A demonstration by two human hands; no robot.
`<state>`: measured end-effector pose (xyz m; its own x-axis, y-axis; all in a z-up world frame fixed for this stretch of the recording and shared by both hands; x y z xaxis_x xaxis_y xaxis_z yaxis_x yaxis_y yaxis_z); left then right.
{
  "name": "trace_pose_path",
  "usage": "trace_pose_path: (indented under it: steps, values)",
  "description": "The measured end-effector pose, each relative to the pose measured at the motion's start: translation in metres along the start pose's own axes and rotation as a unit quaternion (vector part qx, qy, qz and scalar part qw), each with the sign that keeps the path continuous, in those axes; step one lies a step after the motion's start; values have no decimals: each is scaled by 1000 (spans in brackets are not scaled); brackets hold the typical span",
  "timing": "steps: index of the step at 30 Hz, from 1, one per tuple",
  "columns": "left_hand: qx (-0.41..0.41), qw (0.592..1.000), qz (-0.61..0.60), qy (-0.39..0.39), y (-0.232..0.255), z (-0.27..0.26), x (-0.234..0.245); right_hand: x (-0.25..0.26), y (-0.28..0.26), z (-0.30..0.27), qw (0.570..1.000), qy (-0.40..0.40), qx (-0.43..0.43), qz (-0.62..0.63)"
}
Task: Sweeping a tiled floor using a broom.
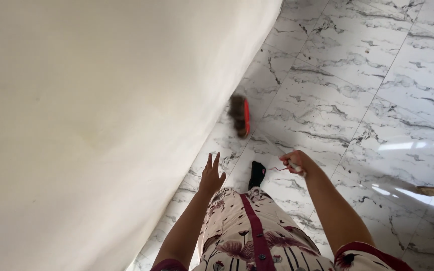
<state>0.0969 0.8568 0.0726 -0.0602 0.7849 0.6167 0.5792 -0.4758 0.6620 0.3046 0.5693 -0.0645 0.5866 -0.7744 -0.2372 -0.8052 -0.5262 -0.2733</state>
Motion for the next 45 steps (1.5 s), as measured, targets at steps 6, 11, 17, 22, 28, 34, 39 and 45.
trace_pose_path:
  steps: [6, 11, 17, 22, 28, 34, 39, 45]
  values:
    - [-3, 1000, -4, -8, 26, 40, -10, -62, -54, -29, 982, 93, 106, -127]
    - [-11, 999, 22, -36, 60, 64, -22, -57, -67, 2, 995, 1, 95, 38]
    - [-31, 996, 40, -70, 98, 102, -24, 64, 6, 39, 995, 25, -18, 98]
    - [-35, 994, 32, -97, 119, 118, -44, 137, 36, 54, 994, 41, -42, 92]
    - [-104, 983, 85, -127, 138, 142, -58, 98, -47, 10, 982, 132, 130, -43]
    - [-115, 981, 100, -123, 144, 206, -35, 12, -153, -29, 985, 66, 159, 24]
    - [-121, 980, 110, -111, 149, 269, 11, 14, -194, 46, 990, 2, 83, 110]
    - [-154, 971, 132, -130, 156, 325, 35, 106, -185, 45, 986, 127, 25, 101]
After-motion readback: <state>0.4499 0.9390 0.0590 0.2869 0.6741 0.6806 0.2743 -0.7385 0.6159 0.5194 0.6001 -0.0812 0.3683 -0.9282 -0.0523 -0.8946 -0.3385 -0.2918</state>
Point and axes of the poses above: each hand's wrist, its own z-axis towards the middle knuckle, its own x-axis out of the back of the hand, y = z × x, the point moved 7 cm from there along z, towards the middle knuckle, and after that the axes turned 10 degrees about -z, right-handed, at the moved point
